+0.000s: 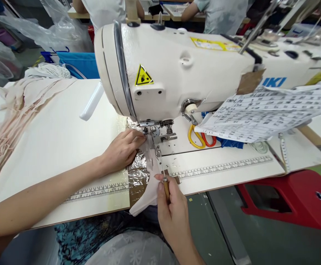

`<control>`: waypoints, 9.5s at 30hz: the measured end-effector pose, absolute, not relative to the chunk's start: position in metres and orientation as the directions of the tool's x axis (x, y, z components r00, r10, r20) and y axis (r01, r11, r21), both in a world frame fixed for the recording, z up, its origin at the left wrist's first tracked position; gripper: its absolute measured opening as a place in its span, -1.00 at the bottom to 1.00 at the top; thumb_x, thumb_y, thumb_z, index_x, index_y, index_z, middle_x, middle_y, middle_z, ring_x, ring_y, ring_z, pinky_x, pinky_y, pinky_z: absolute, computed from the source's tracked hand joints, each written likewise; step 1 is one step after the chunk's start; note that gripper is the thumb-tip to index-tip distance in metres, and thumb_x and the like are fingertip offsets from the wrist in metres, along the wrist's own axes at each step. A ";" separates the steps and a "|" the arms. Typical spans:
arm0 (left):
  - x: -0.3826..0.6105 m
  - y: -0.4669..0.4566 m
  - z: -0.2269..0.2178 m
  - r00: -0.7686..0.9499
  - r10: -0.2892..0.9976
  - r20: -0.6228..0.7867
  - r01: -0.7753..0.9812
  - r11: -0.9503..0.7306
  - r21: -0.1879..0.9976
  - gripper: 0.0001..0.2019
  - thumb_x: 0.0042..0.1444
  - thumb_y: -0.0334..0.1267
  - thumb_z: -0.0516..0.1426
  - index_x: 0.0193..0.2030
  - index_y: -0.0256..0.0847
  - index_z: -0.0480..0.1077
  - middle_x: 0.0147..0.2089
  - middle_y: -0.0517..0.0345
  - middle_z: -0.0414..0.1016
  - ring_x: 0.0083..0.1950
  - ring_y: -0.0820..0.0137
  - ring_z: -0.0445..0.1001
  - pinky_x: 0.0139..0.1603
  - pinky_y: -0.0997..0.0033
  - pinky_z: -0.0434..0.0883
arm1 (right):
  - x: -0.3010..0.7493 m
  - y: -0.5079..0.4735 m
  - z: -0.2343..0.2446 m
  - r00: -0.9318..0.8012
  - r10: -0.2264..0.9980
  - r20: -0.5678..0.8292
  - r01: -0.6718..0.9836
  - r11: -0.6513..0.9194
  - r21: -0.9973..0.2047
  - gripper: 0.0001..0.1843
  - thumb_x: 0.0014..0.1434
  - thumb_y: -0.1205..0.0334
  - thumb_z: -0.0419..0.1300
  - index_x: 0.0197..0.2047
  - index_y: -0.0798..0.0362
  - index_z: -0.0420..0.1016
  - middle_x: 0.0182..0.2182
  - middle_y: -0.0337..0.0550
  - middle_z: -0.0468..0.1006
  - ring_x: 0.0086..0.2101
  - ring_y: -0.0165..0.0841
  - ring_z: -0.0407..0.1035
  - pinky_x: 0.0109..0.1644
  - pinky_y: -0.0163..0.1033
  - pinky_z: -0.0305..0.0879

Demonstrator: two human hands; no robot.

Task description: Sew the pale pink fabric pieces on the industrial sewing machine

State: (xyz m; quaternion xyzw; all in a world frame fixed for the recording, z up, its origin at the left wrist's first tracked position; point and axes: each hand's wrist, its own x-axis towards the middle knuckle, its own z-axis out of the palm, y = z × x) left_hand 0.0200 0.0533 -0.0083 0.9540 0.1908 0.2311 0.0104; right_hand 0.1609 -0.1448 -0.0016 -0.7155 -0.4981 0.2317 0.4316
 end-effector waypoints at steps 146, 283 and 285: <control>0.030 0.082 -0.009 0.684 0.601 0.414 0.354 -0.769 0.532 -0.88 0.26 -0.27 0.08 -0.30 -0.17 0.39 -0.24 0.07 0.49 -0.20 0.29 0.37 -0.17 0.23 0.37 | 0.160 -0.073 -0.008 0.207 0.859 0.469 0.936 -0.035 -0.350 -0.67 0.42 0.31 -0.07 -0.01 0.16 0.51 -0.30 -0.10 0.72 -0.46 -0.34 0.57 -0.50 -0.28 0.18; 0.022 0.021 -0.006 0.838 0.419 0.350 0.431 -0.901 0.046 -0.58 0.29 -0.34 -0.04 0.20 -0.51 0.36 0.24 -0.31 0.38 0.29 -0.01 0.32 0.26 -0.02 0.37 | 0.161 -0.161 -0.002 0.083 0.926 0.369 0.863 0.118 -0.492 -0.69 0.37 0.47 -0.04 0.09 0.04 0.36 0.00 0.08 0.43 -0.08 -0.28 0.53 -0.29 -0.38 0.52; 0.022 0.019 -0.006 0.842 0.412 0.349 0.427 -0.904 0.039 -0.58 0.29 -0.33 -0.04 0.19 -0.53 0.36 0.25 -0.32 0.38 0.30 -0.01 0.32 0.27 0.00 0.36 | 0.162 -0.160 -0.001 0.062 0.927 0.371 0.865 0.136 -0.484 -0.67 0.36 0.48 -0.05 0.09 0.03 0.36 0.00 0.07 0.45 -0.05 -0.26 0.51 -0.25 -0.35 0.53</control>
